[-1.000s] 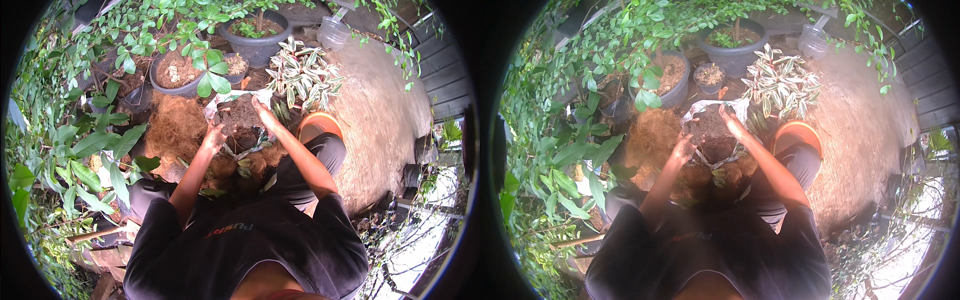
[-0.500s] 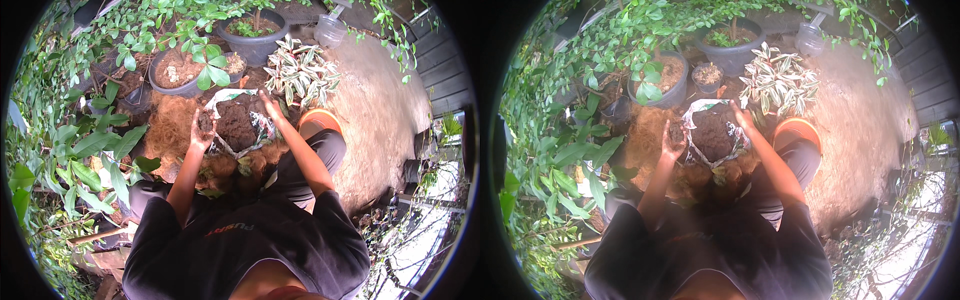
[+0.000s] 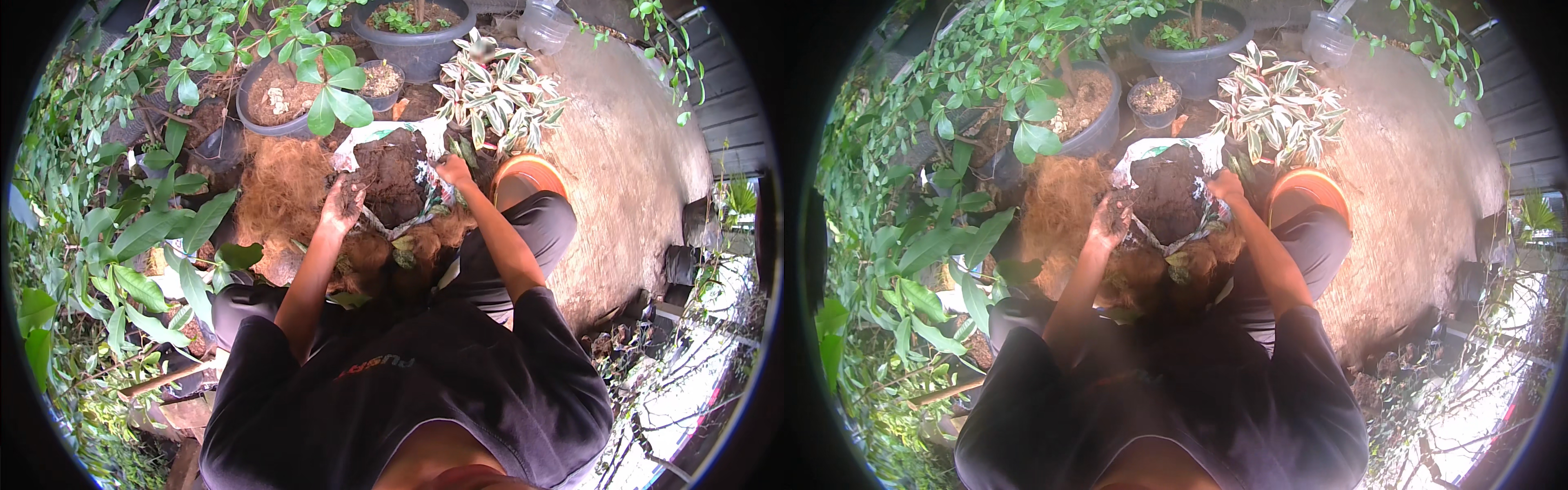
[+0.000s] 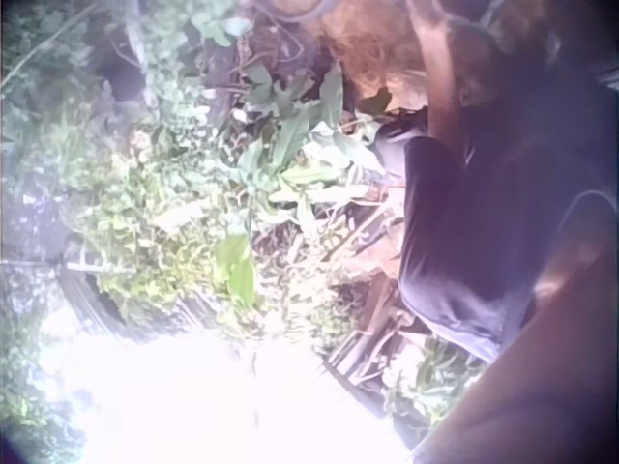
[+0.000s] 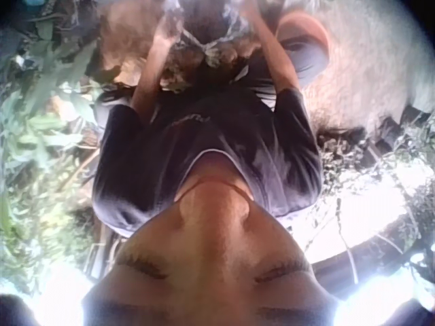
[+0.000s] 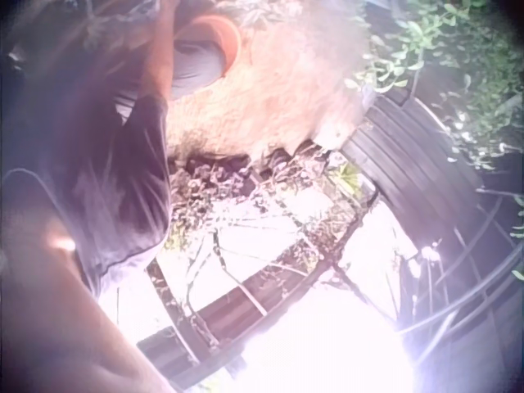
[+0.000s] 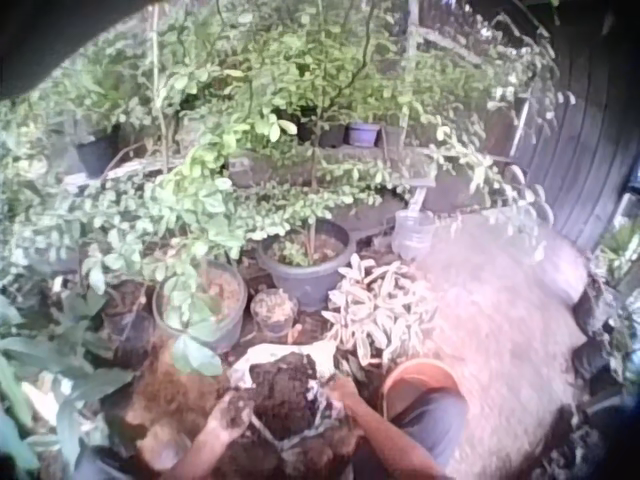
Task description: The person sits cross-legged and mixes dark soil with shredded coconut fiber by hand. They repeatedly scoop, crumble, and combine the materials into a loose pile, occasionally picking up and breaking apart clumps to ensure even mixing.
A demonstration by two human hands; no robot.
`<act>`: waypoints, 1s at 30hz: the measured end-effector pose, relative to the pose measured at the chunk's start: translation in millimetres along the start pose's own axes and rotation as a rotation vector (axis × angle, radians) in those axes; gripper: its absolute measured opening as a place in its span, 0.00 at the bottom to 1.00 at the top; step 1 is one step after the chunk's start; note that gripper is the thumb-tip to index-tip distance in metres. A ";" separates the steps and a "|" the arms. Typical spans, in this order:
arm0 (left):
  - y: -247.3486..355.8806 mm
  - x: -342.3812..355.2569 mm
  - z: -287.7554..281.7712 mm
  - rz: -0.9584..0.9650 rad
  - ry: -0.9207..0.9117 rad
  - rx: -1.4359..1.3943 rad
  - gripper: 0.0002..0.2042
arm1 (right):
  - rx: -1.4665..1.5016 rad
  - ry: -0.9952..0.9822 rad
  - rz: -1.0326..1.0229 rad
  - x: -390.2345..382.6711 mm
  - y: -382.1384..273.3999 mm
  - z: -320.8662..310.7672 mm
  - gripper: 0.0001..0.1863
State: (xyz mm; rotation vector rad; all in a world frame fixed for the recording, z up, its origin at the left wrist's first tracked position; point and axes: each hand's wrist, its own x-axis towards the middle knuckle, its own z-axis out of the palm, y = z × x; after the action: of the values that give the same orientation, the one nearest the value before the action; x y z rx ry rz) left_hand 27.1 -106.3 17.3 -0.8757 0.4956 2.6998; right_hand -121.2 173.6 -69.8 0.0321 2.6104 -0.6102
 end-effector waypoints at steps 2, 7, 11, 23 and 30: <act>8.6 -9.5 -4.9 0.003 0.023 0.044 0.11 | -0.275 -0.127 -0.089 -28.3 -25.4 -3.3 0.22; 2.4 -25.6 29.8 -0.024 0.060 0.075 0.16 | -0.559 -0.394 -0.286 -44.4 -13.9 22.5 0.18; -0.6 -16.0 15.7 -0.012 0.132 0.095 0.08 | -0.611 -0.463 -0.296 -49.0 -13.7 30.2 0.23; -2.3 -13.6 19.0 0.039 0.127 0.243 0.04 | -0.079 0.044 0.113 -10.1 29.5 13.7 0.40; -2.0 -16.1 16.2 0.040 0.006 0.131 0.12 | -0.035 -0.189 0.205 -0.4 29.7 7.7 0.38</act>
State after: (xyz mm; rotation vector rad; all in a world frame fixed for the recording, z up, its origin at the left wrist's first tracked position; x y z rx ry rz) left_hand 32.1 -100.3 38.8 -0.8465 0.6900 2.6655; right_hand -113.9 197.2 -88.1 0.2179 2.3965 -0.4710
